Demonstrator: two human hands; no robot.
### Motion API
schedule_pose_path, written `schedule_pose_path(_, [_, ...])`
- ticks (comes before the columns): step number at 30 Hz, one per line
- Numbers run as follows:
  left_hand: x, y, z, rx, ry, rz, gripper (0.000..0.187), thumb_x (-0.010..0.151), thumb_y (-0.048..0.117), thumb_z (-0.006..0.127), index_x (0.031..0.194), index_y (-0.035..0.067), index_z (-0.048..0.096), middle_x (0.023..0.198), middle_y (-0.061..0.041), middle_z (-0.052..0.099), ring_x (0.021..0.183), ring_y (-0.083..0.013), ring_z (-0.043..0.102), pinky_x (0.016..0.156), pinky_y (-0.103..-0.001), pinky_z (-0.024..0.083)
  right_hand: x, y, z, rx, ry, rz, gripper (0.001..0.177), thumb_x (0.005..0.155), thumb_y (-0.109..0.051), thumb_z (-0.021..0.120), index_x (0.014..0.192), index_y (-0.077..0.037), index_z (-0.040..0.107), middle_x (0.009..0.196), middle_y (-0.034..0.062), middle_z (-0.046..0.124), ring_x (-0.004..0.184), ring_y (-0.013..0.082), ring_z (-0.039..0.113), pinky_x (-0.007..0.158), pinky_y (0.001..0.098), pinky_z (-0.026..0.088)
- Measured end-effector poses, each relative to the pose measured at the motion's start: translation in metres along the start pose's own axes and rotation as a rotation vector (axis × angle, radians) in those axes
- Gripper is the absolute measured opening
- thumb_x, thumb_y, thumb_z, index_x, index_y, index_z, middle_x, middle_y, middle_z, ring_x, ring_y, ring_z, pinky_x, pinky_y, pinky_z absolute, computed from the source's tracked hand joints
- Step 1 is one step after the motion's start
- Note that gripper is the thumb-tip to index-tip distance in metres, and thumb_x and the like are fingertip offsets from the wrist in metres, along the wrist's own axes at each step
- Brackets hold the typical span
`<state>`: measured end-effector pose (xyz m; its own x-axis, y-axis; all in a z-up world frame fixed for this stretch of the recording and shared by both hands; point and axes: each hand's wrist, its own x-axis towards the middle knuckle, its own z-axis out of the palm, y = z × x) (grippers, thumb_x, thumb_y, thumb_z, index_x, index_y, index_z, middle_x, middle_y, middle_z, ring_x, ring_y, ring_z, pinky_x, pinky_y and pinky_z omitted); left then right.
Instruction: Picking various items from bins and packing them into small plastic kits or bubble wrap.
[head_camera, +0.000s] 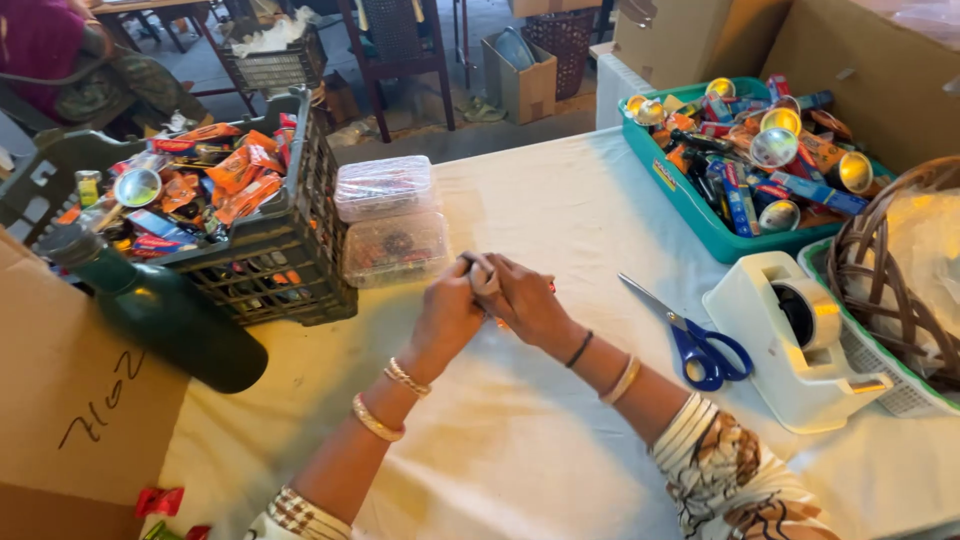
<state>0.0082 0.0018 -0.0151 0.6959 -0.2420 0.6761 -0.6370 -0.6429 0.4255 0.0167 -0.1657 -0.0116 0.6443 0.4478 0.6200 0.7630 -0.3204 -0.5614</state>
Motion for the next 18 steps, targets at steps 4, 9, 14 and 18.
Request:
schedule_pose_path(4, [-0.008,-0.043,0.01,-0.117,-0.076,-0.118,0.019,0.076,-0.002,0.075,0.094,0.0,0.069,0.094,-0.015,0.068,0.081,-0.0332,0.069,0.067,-0.038,0.055,-0.011,0.065,-0.002,-0.321,-0.108,-0.17,0.058,0.088,-0.043,0.065,0.128,-0.002,0.06,0.107,0.0161,0.067,0.096,0.0352,0.067,0.079,0.0435,0.053])
schedule_pose_path(9, [-0.014,-0.073,0.02,-0.385,-0.116,-0.294,0.02,0.082,0.009,0.084,0.098,0.002,0.075,0.085,-0.007,0.065,0.069,-0.0101,0.063,0.061,-0.027,0.054,-0.011,0.088,-0.026,-0.485,-0.164,-0.146,0.035,0.09,-0.042,0.069,0.11,-0.014,0.065,0.093,0.005,0.07,0.081,0.0276,0.07,0.064,0.0431,0.054])
schedule_pose_path(14, [-0.023,-0.111,0.033,-0.729,-0.082,-0.532,0.016,0.089,0.008,0.078,0.103,0.002,0.072,0.082,-0.005,0.071,0.068,-0.0091,0.064,0.063,-0.025,0.053,-0.03,0.163,-0.014,0.065,0.118,0.208,0.029,0.113,-0.037,0.055,0.109,-0.011,0.066,0.09,0.005,0.066,0.08,0.0177,0.063,0.072,0.0338,0.053])
schedule_pose_path(18, [-0.024,-0.11,0.041,-1.078,0.015,-0.635,0.017,0.096,0.01,0.071,0.11,0.001,0.066,0.083,-0.005,0.069,0.069,-0.0122,0.067,0.068,-0.027,0.056,-0.006,0.113,0.017,0.735,0.295,0.545,0.034,0.099,-0.037,0.047,0.122,-0.014,0.059,0.089,0.0003,0.068,0.077,0.0081,0.066,0.063,0.0263,0.057])
